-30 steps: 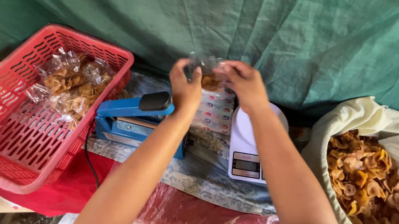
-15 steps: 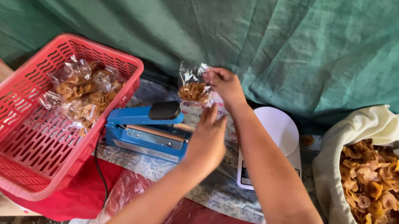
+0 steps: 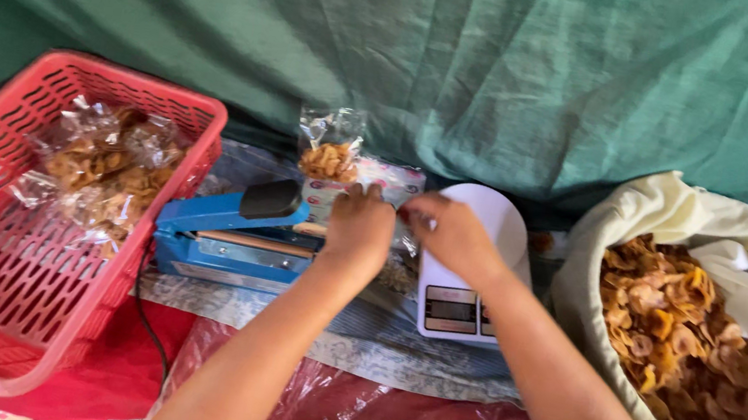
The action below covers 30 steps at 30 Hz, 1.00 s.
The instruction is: The person scoops dried orange snacks from a large sack into small plastic bags placed on a digital scale. They adjust the quantity to reach a target weight, then seal the bags using a handheld heat sealer and place the finished packages into a red basket.
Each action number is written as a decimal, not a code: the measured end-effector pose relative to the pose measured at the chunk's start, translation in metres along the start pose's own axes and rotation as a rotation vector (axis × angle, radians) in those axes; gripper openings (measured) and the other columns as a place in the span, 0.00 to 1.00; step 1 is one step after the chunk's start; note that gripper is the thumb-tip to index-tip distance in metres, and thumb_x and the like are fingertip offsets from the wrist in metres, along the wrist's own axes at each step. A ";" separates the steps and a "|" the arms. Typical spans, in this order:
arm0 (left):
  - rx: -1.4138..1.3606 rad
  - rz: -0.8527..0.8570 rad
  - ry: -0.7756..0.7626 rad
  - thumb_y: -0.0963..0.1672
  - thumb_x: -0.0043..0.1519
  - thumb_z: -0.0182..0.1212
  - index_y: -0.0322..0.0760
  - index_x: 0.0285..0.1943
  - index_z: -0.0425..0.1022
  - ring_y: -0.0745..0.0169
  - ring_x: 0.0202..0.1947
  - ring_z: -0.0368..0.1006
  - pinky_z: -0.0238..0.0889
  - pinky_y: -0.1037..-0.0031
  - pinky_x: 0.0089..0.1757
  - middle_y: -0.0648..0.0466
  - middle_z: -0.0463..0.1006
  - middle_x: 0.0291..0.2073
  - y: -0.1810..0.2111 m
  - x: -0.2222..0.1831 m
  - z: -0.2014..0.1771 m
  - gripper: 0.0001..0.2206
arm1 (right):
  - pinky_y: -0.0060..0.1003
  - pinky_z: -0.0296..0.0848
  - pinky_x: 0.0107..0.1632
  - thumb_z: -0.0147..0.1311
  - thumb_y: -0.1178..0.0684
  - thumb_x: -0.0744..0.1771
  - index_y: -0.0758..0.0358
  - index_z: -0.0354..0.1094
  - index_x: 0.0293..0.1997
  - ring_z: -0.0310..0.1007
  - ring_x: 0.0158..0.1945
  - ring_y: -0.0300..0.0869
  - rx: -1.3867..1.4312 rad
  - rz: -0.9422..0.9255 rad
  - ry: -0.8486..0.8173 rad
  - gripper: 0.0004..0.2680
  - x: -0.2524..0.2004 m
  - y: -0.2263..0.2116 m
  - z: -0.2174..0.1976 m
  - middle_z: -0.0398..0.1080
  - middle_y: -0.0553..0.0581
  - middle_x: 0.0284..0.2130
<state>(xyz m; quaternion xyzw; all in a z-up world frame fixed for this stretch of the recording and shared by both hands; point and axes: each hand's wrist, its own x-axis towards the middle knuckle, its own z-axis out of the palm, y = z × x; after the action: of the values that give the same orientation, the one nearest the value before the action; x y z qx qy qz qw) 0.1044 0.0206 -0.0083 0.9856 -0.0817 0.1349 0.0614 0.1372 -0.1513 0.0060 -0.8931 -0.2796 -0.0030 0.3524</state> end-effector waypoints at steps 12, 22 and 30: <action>-0.046 -0.044 0.003 0.38 0.52 0.64 0.34 0.36 0.82 0.43 0.49 0.74 0.72 0.59 0.46 0.44 0.77 0.46 -0.001 0.005 -0.005 0.06 | 0.61 0.56 0.68 0.58 0.55 0.62 0.59 0.78 0.42 0.58 0.69 0.55 -0.692 -0.228 0.134 0.08 -0.030 -0.011 0.045 0.66 0.63 0.61; -0.580 -0.100 0.123 0.47 0.66 0.54 0.36 0.44 0.79 0.42 0.49 0.75 0.68 0.57 0.48 0.46 0.78 0.47 0.014 0.000 -0.015 0.12 | 0.59 0.56 0.64 0.60 0.54 0.63 0.57 0.81 0.40 0.64 0.62 0.52 -0.247 -0.252 0.130 0.07 -0.059 -0.023 0.008 0.71 0.59 0.54; -1.916 -0.254 -0.340 0.62 0.65 0.36 0.36 0.60 0.76 0.56 0.56 0.76 0.63 0.69 0.53 0.47 0.82 0.55 0.028 0.030 -0.030 0.35 | 0.33 0.75 0.53 0.51 0.58 0.70 0.68 0.75 0.47 0.78 0.44 0.38 0.696 0.104 0.517 0.07 -0.074 0.007 -0.083 0.79 0.55 0.37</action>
<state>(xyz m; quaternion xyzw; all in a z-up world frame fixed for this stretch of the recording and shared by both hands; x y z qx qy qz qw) 0.1204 -0.0064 0.0315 0.5265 -0.0577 -0.1398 0.8366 0.0941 -0.2444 0.0492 -0.7040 -0.1210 -0.1144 0.6904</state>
